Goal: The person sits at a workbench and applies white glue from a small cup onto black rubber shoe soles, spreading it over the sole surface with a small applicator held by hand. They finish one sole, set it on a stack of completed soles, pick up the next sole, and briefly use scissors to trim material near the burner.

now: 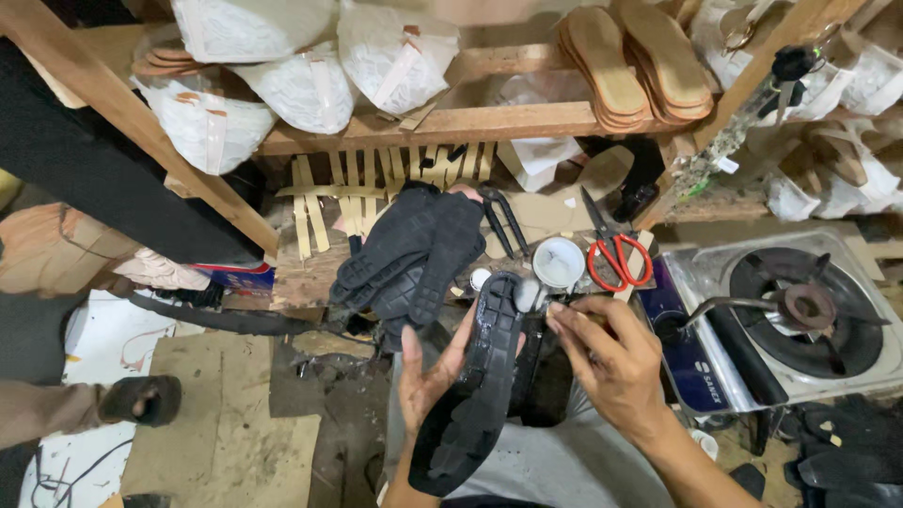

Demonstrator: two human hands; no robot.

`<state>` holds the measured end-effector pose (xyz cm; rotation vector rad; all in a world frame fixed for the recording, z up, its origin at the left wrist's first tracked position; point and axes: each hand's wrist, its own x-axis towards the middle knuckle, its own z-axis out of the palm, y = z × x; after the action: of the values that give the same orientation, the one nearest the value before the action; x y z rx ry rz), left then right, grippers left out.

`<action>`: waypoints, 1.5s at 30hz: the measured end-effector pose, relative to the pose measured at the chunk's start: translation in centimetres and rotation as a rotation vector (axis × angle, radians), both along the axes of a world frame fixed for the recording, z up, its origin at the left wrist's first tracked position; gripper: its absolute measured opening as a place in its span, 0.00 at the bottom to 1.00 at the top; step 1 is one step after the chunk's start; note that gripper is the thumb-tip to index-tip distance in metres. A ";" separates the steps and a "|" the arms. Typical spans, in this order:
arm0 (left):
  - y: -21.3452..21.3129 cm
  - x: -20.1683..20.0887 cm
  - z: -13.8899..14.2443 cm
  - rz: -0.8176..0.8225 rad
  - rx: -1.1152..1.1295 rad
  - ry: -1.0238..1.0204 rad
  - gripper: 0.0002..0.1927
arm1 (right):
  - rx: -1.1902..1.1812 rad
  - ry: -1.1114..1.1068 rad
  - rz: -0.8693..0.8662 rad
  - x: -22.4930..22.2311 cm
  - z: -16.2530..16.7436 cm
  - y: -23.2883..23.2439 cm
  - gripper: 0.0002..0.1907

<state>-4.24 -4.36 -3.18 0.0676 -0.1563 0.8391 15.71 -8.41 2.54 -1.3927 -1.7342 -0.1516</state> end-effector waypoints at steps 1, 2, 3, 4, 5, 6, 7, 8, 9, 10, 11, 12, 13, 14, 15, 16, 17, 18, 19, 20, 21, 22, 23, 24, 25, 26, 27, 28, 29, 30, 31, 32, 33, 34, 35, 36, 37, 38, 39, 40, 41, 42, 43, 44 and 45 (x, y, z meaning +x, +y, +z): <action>0.0 -0.1 0.0 0.002 0.028 -0.010 0.55 | -0.024 0.008 0.010 -0.2 0.0 -0.2 0.14; 0.1 -0.3 0.0 0.009 0.046 -0.016 0.55 | -0.005 -0.009 0.071 -0.3 0.0 -0.4 0.15; 0.1 -0.4 0.0 0.017 0.041 0.020 0.55 | 0.005 -0.026 0.127 -0.5 0.0 -0.7 0.15; 0.2 -0.6 0.1 0.020 0.035 0.053 0.55 | 0.014 -0.045 0.178 -0.6 0.0 -0.9 0.16; 0.3 -0.7 0.2 0.019 0.034 0.086 0.56 | 0.022 -0.054 0.162 -0.6 0.0 -1.1 0.15; 0.3 -0.7 0.3 -0.002 0.058 0.023 0.55 | 0.026 -0.062 0.139 -0.7 -0.1 -1.1 0.15; 0.3 -0.7 0.4 -0.030 0.071 -0.039 0.54 | 0.019 -0.067 0.110 -0.7 -0.1 -1.2 0.15; 0.3 -0.8 0.5 -0.056 0.081 -0.102 0.53 | -0.014 -0.045 0.086 -0.7 -0.2 -1.4 0.15; 0.3 -0.7 0.5 -0.058 0.044 -0.108 0.53 | -0.030 -0.027 0.066 -0.8 -0.3 -1.5 0.14; 0.3 -0.8 0.5 -0.056 0.024 -0.113 0.54 | -0.030 -0.010 0.051 -0.9 -0.4 -1.7 0.14; 0.4 -0.7 0.3 -0.046 0.003 -0.118 0.54 | -0.003 -0.033 0.096 -1.0 -0.4 -1.9 0.14; 0.5 -0.8 0.0 -0.030 -0.015 -0.039 0.54 | 0.017 -0.053 0.146 -1.1 -0.6 -2.3 0.14; 0.7 -0.9 -0.4 -0.012 -0.044 0.043 0.53 | 0.028 -0.069 0.198 -1.2 -0.7 -2.7 0.15; 0.8 -0.9 -0.9 0.002 -0.080 0.123 0.53 | -0.012 -0.047 0.221 -1.3 -0.8 -3.1 0.15; 1.1 -0.9 -1.5 0.009 -0.094 0.116 0.51 | -0.048 -0.029 0.241 -1.3 -0.9 -3.5 0.16; 1.4 -0.7 -2.2 0.012 -0.106 0.111 0.49 | -0.083 -0.010 0.257 -1.2 -1.0 -3.7 0.16; 1.6 -0.5 -3.0 0.008 -0.127 0.107 0.47 | -0.085 0.041 0.191 -1.1 -1.1 -3.8 0.14; 1.8 -0.2 -3.7 -0.008 -0.152 0.085 0.44 | -0.093 0.091 0.122 -0.9 -1.3 -3.7 0.13; 1.9 0.3 -4.3 -0.024 -0.169 0.065 0.41 | -0.093 0.141 0.051 -0.7 -1.5 -3.5 0.11; 2.0 0.6 -4.8 -0.037 -0.171 0.040 0.39 | -0.113 0.196 0.026 -0.5 -1.6 -3.3 0.11; 1.8 1.0 -5.2 -0.001 -0.180 0.064 0.38 | -0.120 0.248 0.004 -0.2 -1.8 -3.0 0.10; 1.6 1.2 -5.5 0.032 -0.183 0.088 0.37 | -0.121 0.301 -0.019 -0.1 -2.0 -2.8 0.09; 1.4 1.3 -5.5 0.062 -0.196 0.109 0.36 | -0.111 0.280 -0.045 0.0 -2.2 -2.6 0.09; 1.0 1.3 -5.4 0.058 -0.189 0.040 0.36 | -0.125 0.262 -0.071 -0.1 -2.4 -2.6 0.10; 0.5 1.1 -5.1 0.058 -0.201 -0.024 0.37 | -0.159 0.247 -0.096 -0.1 -2.5 -2.5 0.10; 0.1 0.9 -4.7 0.062 -0.216 -0.089 0.37 | -0.168 0.286 -0.074 -0.2 -2.7 -2.5 0.09; -0.4 0.7 -4.3 0.015 -0.221 -0.152 0.38 | -0.161 0.323 -0.050 -0.3 -2.8 -2.5 0.08; -0.5 0.5 -3.9 -0.034 -0.204 -0.220 0.39 | -0.132 0.356 -0.022 -0.4 -2.9 -2.4 0.08; -0.5 0.5 -3.5 -0.087 -0.179 -0.289 0.40 | -0.114 0.319 -0.012 -0.4 -3.0 -2.3 0.08; -0.6 0.5 -3.1 -0.091 -0.179 -0.283 0.41 | -0.100 0.284 -0.007 -0.5 -3.1 -2.1 0.08; -0.5 0.6 -2.8 -0.094 -0.190 -0.277 0.42 | -0.097 0.251 -0.004 -0.5 -3.1 -2.0 0.08; -0.6 0.7 -2.6 -0.097 -0.207 -0.266 0.43 | -0.110 0.243 -0.023 -0.6 -3.2 -1.8 0.09; -0.4 0.9 -2.5 -0.099 -0.195 -0.287 0.44 | -0.112 0.234 -0.041 -0.7 -3.3 -1.8 0.09; -0.3 1.0 -2.5 -0.098 -0.182 -0.309 0.44 | -0.114 0.222 -0.056 -0.9 -3.5 -1.9 0.10; -0.2 1.2 -2.6 -0.089 -0.175 -0.329 0.45 | -0.103 0.209 -0.036 -1.1 -3.6 -2.2 0.09; 0.0 1.3 -2.7 -0.067 -0.159 -0.291 0.44 | -0.095 0.201 -0.010 -1.3 -3.7 -2.6 0.09; 0.3 1.3 -2.9 -0.043 -0.143 -0.251 0.44 | -0.085 0.194 0.020 -1.6 -3.9 -3.2 0.09; 0.6 1.2 -3.1 -0.018 -0.128 -0.210 0.44 | -0.071 0.149 0.068 -1.9 -4.1 -3.9 0.09; 0.8 1.1 -3.3 -0.005 -0.147 -0.232 0.44 | -0.058 0.104 0.111 -2.1 -4.3 -4.5 0.10; 1.1 1.0 -3.6 0.002 -0.163 -0.253 0.44 | -0.040 0.058 0.151 -2.1 -4.4 -5.0 0.11; 1.3 0.9 -3.7 0.005 -0.173 -0.278 0.45 | -0.032 0.059 0.172 -2.0 -4.6 -5.2 0.11; 1.4 0.8 -3.9 -0.007 -0.152 -0.272 0.44 | -0.025 0.059 0.187 -1.7 -4.7 -5.1 0.11; 1.4 0.8 -3.9 -0.026 -0.140 -0.264 0.44 | -0.026 0.062 0.195 -1.3 -4.7 -4.9 0.11; 1.4 0.9 -4.0 -0.045 -0.139 -0.259 0.44 | -0.047 0.078 0.117 -1.0 -4.8 -4.5 0.11; 1.2 1.1 -4.0 -0.076 -0.131 -0.321 0.44 | -0.068 0.093 0.038 -0.6 -4.8 -3.9 0.11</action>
<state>-3.17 -3.13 -7.20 -0.1966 -0.4023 0.7784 15.16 -12.30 -2.24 -1.3924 -1.7015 -0.0065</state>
